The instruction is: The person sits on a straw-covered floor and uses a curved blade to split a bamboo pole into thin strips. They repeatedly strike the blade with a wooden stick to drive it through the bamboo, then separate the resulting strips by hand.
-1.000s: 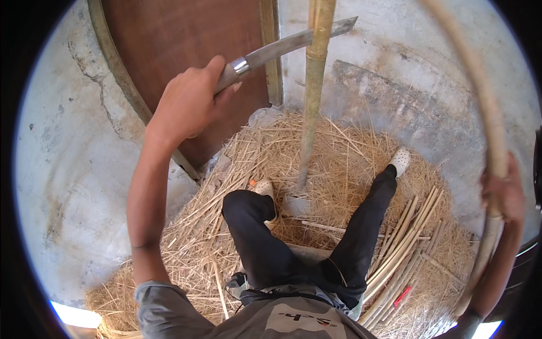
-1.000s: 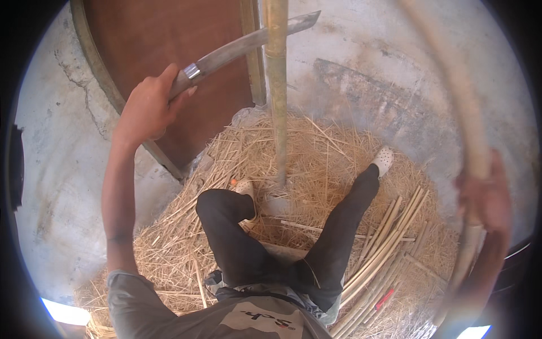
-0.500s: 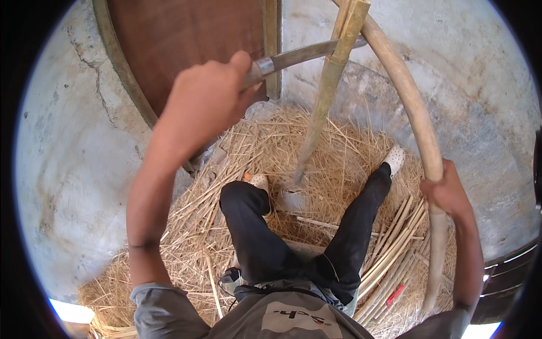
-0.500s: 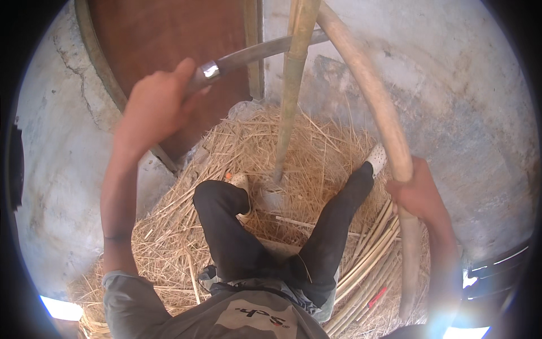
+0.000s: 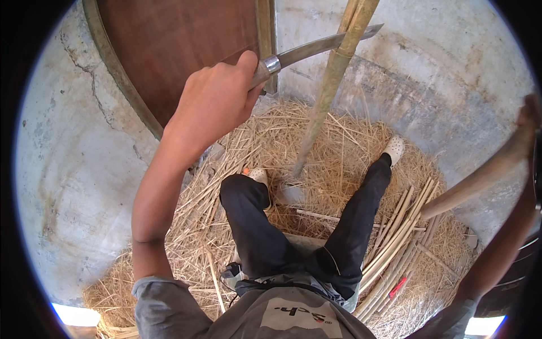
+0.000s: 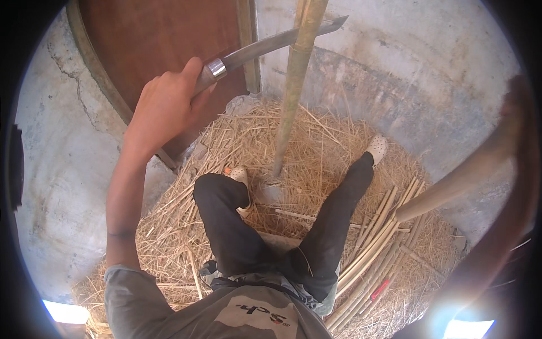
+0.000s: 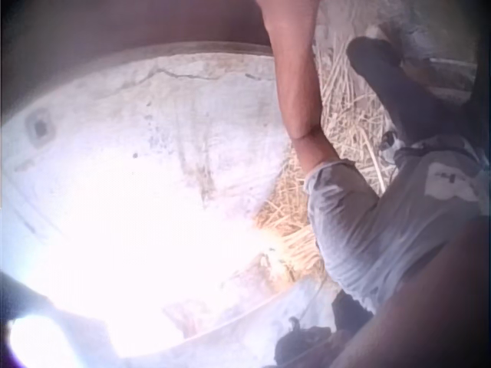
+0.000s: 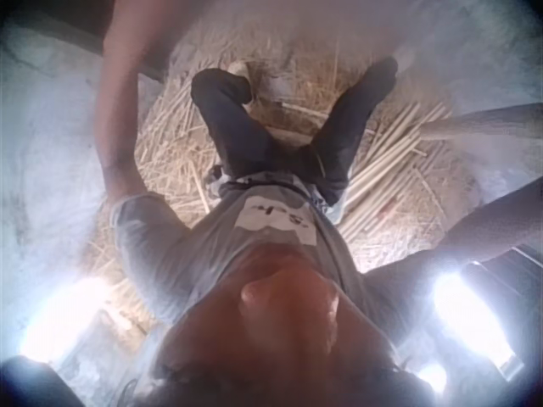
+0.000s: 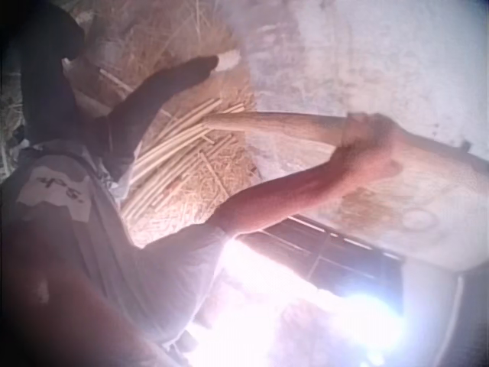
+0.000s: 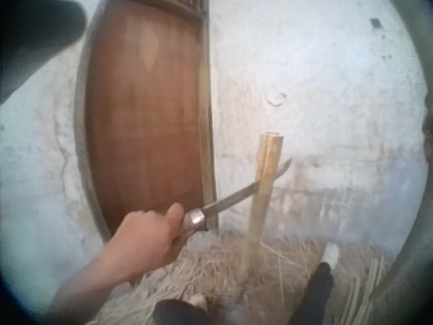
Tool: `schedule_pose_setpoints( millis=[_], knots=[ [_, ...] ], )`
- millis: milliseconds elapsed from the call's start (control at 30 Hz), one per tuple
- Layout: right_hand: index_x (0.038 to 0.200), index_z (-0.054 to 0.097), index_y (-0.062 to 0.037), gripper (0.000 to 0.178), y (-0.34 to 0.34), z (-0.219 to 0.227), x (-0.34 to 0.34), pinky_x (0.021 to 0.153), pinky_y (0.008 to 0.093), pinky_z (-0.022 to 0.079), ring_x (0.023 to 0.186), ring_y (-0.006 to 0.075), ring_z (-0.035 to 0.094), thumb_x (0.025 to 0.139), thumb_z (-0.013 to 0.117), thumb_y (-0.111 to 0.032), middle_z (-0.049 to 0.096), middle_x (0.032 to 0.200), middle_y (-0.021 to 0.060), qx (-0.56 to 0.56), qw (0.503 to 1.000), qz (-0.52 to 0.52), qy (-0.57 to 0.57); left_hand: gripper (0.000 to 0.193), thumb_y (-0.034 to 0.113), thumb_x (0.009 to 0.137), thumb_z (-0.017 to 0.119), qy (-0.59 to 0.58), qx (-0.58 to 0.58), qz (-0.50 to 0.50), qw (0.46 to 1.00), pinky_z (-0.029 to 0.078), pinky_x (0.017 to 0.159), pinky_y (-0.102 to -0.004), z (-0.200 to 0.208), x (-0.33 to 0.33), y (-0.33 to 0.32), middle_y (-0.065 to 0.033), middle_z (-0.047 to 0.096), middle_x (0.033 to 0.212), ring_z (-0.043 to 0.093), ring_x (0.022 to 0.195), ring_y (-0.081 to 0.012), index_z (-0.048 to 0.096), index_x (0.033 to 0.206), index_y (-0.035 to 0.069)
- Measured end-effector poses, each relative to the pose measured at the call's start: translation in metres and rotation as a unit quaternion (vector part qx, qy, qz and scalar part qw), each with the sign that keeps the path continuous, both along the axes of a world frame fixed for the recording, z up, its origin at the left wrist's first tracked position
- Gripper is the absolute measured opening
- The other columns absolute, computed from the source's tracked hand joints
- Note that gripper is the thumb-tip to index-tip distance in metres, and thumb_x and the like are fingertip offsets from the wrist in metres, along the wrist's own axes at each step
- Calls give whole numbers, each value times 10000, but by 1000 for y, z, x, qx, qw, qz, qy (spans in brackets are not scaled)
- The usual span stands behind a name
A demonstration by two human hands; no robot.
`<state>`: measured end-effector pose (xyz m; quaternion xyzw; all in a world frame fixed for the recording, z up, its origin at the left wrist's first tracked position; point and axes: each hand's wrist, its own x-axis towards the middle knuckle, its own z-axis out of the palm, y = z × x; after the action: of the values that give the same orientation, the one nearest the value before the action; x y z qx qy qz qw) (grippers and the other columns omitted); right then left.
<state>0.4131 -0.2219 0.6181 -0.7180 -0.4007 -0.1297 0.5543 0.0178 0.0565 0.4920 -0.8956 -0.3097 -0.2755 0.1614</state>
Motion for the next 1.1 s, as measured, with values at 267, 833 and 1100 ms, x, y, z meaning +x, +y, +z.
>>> schedule_pose_setpoints(
  millis=[267,833,1100],
  knots=[
    [1279,348,101,595,56,-199,-46,417,316,519,548,191,585,757,622,18,570,788,140,-325,901,96,270,237,209,909,599,24,-68,-20,997,500,571,-515,-74,20,31,-209,627,651,643,651,-411,456,945,24],
    [1227,450,48,563,57,-195,7,655,348,494,729,225,618,796,706,-208,622,853,145,-364,928,-83,4,243,169,877,634,3,-112,41,993,500,572,-514,-70,15,22,-202,619,633,638,624,-416,461,971,25],
    [1301,405,62,610,42,-211,-42,481,295,516,603,171,611,764,678,-32,618,829,127,-378,875,91,289,264,192,846,670,122,-121,59,983,499,548,-469,-115,-16,32,-165,618,604,643,589,-372,502,964,28]
  ],
)
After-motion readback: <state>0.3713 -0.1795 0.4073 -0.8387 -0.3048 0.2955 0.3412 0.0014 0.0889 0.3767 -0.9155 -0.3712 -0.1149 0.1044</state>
